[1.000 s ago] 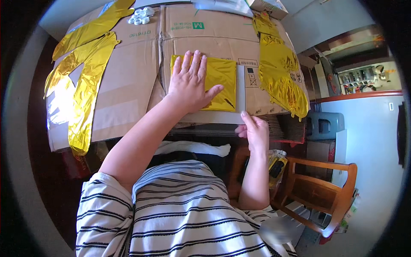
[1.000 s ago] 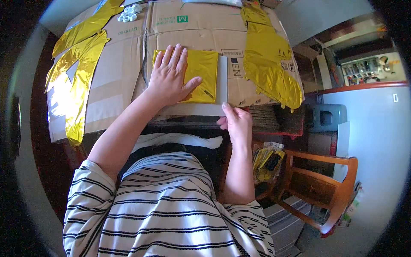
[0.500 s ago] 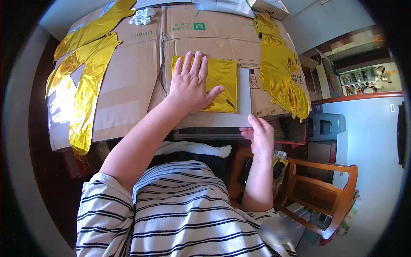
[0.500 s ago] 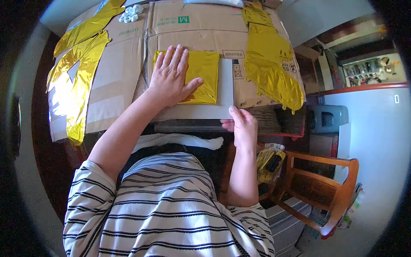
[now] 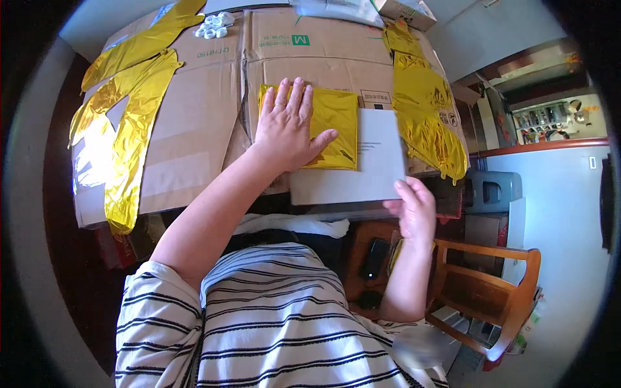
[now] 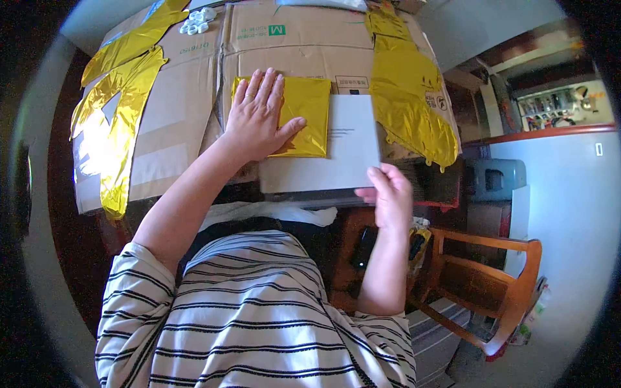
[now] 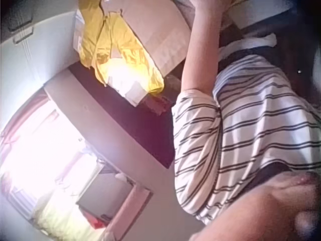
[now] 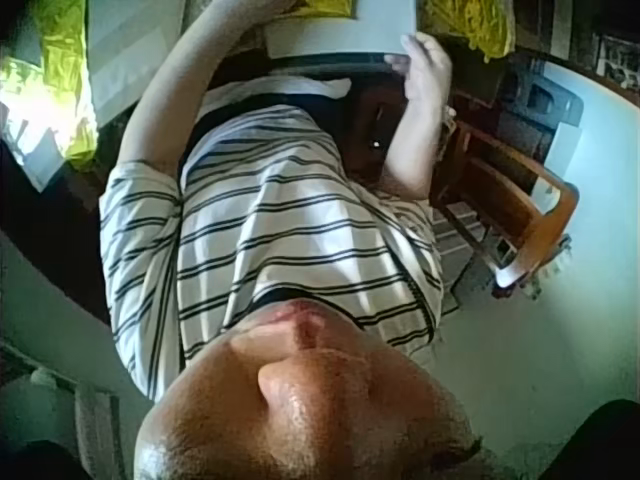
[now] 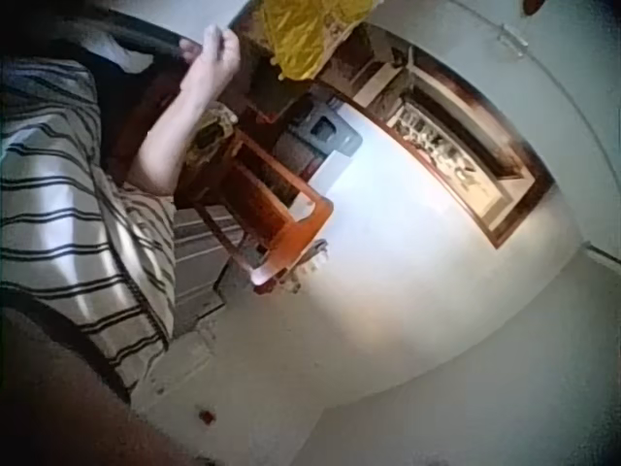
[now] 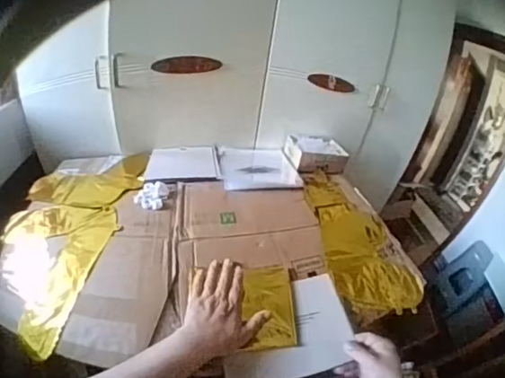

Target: The recorder folds and flattens gold foil bags on a workbench.

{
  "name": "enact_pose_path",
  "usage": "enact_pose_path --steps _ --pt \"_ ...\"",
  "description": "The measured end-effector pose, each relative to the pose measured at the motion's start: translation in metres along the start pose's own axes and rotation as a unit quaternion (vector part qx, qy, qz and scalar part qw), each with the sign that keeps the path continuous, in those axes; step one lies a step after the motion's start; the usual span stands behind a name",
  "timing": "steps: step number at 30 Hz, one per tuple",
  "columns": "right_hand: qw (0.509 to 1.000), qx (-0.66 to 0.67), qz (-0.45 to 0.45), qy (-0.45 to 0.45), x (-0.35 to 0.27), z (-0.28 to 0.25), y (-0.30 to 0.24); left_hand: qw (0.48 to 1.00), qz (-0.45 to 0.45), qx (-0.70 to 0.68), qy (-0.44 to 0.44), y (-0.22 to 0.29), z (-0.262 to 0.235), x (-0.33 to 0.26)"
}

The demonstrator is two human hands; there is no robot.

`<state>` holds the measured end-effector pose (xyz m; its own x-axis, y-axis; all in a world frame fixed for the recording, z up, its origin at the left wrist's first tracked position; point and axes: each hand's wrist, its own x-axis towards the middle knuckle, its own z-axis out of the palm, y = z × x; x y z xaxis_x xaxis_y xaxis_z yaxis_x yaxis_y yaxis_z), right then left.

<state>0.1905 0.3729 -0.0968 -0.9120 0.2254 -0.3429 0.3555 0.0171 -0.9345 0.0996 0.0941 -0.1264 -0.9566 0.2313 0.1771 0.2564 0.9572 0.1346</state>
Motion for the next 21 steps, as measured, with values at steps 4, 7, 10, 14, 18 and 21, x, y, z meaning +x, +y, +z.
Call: enact_pose_path --steps 4,7,10,14,18,21 --pt "0.997 -0.048 -0.012 0.063 -0.01 -0.057 -0.027 1.0 -0.005 0.005 -0.005 -0.001 0.0 -0.001" --pt "0.991 -0.01 -0.076 0.11 -0.016 -0.1 -0.048 1.0 -0.003 0.003 -0.003 -0.002 0.0 -0.002" --pt "0.984 0.039 -0.125 0.124 -0.006 -0.123 -0.066 1.0 -0.005 0.005 -0.005 -0.001 0.001 -0.001" --pt "0.979 0.058 -0.162 0.108 0.047 -0.092 -0.083 1.0 0.0 0.009 0.007 -0.003 0.003 -0.001" --pt "0.989 0.099 -0.107 0.033 0.125 -0.041 -0.092 1.0 0.002 0.015 0.002 -0.001 0.001 -0.001" --pt "0.997 0.049 -0.058 0.018 0.175 0.007 -0.097 1.0 0.0 0.013 0.001 -0.002 0.002 -0.002"
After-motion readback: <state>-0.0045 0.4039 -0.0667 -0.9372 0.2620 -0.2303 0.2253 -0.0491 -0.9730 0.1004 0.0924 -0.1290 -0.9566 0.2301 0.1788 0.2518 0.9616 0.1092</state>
